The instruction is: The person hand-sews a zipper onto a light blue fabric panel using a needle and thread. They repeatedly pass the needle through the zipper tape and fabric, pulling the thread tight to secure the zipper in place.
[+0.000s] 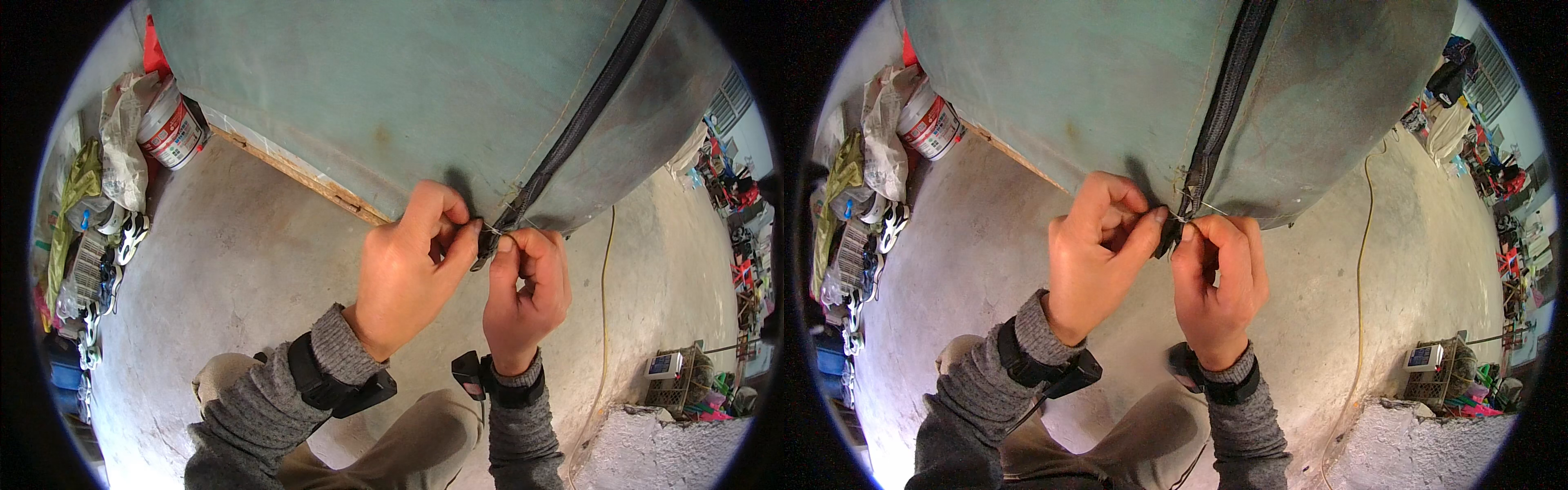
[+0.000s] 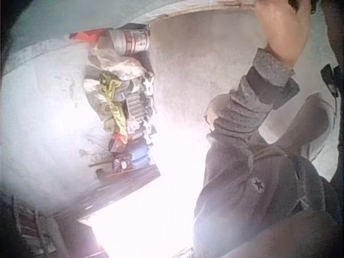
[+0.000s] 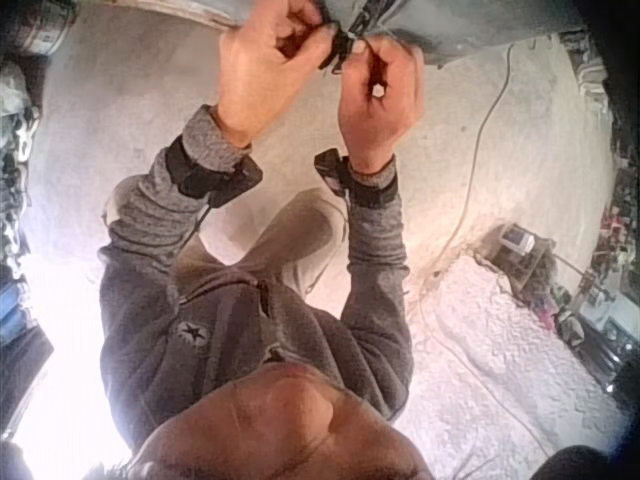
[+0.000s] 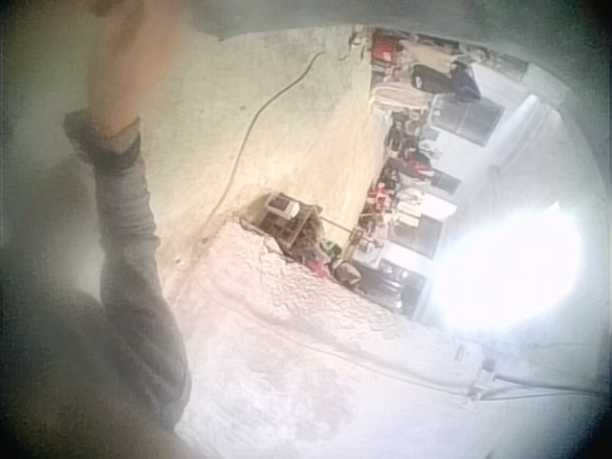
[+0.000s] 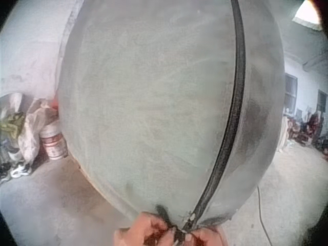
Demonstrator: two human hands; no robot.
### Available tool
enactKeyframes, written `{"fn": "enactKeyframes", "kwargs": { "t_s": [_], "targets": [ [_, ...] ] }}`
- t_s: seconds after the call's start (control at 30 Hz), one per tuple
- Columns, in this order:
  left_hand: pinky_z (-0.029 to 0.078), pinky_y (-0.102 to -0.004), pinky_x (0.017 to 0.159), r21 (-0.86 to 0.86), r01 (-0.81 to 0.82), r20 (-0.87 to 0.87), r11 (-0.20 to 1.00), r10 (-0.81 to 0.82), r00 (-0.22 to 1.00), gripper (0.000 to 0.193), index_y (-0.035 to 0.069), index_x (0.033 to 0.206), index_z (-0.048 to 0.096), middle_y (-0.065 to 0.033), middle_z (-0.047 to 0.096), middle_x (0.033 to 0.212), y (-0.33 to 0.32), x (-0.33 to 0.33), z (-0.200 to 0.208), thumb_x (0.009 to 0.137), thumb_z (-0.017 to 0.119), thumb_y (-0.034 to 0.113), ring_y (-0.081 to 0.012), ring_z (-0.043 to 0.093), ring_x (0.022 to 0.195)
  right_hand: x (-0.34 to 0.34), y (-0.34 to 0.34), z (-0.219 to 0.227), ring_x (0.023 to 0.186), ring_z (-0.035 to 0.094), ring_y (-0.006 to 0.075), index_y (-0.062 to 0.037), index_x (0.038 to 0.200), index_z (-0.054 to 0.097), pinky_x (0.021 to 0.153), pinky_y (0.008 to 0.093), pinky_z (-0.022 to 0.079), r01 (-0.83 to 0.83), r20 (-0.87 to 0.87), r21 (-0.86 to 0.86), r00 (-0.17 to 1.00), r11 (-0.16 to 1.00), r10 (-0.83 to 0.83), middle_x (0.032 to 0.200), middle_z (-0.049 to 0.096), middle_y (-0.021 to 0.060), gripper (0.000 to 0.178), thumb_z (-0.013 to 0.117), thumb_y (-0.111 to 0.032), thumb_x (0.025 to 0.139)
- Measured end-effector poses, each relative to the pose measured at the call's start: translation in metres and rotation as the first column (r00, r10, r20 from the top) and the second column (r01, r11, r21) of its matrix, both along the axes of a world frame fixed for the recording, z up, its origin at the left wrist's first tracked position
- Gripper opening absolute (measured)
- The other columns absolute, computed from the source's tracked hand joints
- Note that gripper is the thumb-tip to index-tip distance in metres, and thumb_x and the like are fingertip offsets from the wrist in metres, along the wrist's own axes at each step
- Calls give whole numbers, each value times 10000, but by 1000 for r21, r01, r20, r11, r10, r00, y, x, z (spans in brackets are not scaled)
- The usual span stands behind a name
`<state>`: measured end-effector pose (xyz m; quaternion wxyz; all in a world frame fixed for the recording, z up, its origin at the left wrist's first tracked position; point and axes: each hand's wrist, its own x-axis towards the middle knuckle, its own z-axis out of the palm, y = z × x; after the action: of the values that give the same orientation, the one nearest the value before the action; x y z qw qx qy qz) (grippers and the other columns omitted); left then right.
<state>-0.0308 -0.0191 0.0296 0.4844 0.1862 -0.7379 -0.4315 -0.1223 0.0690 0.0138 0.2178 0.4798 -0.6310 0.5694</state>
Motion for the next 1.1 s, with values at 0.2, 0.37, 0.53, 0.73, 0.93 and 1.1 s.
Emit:
{"fn": "enactKeyframes", "kwargs": {
  "t_s": [0.2, 0.37, 0.53, 0.73, 0.93, 1.1],
  "targets": [
    [423, -183, 495, 167, 140, -76, 976, -128, 989, 209, 19, 923, 458, -3, 586, 651, 2, 3, -1, 884, 653, -45, -15, 542, 593, -1, 1, 0, 617, 519, 166, 25, 947, 601, 527, 262, 419, -13, 4, -3, 1000, 1000, 13, 802, 576, 96, 145, 656, 81, 826],
    [448, -197, 502, 239, 162, -72, 957, -149, 986, 251, 26, 905, 427, -5, 571, 668, 4, 0, -3, 881, 664, -53, -30, 557, 610, -2, 0, -1, 618, 517, 170, 29, 949, 599, 525, 263, 415, -14, -10, -4, 1000, 1000, 14, 802, 573, 102, 153, 654, 89, 820],
    [448, -200, 496, 221, 135, -46, 966, -128, 991, 266, 29, 881, 421, -7, 569, 663, 4, -2, -2, 879, 678, -40, -33, 557, 604, -2, 0, -2, 617, 517, 172, 28, 947, 599, 527, 267, 418, -16, 6, -4, 1000, 1000, 16, 799, 571, 103, 153, 653, 90, 818],
    [442, -204, 487, 247, 140, -53, 959, -131, 990, 262, 28, 865, 422, -14, 558, 658, 1, -5, -3, 883, 676, -34, -39, 552, 594, -2, 0, -1, 612, 517, 172, 26, 942, 602, 525, 265, 417, -23, -4, 9, 1000, 1000, 23, 796, 564, 98, 146, 650, 91, 821],
    [435, -207, 485, 244, 147, -43, 959, -140, 989, 262, 29, 860, 420, -18, 546, 651, 1, -6, -1, 882, 672, -40, -43, 548, 593, -1, 2, 1, 613, 517, 181, 25, 935, 599, 522, 273, 417, -19, -10, 33, 1000, 999, 19, 801, 563, 102, 142, 646, 92, 819],
    [430, -211, 488, 239, 137, -28, 961, -134, 991, 271, 30, 856, 416, -21, 544, 648, -1, -7, -1, 878, 678, -37, -48, 543, 590, -2, 1, 1, 614, 508, 176, 26, 936, 594, 519, 273, 408, -35, -8, 43, 999, 998, 35, 803, 556, 97, 142, 640, 93, 819]
  ]
}}
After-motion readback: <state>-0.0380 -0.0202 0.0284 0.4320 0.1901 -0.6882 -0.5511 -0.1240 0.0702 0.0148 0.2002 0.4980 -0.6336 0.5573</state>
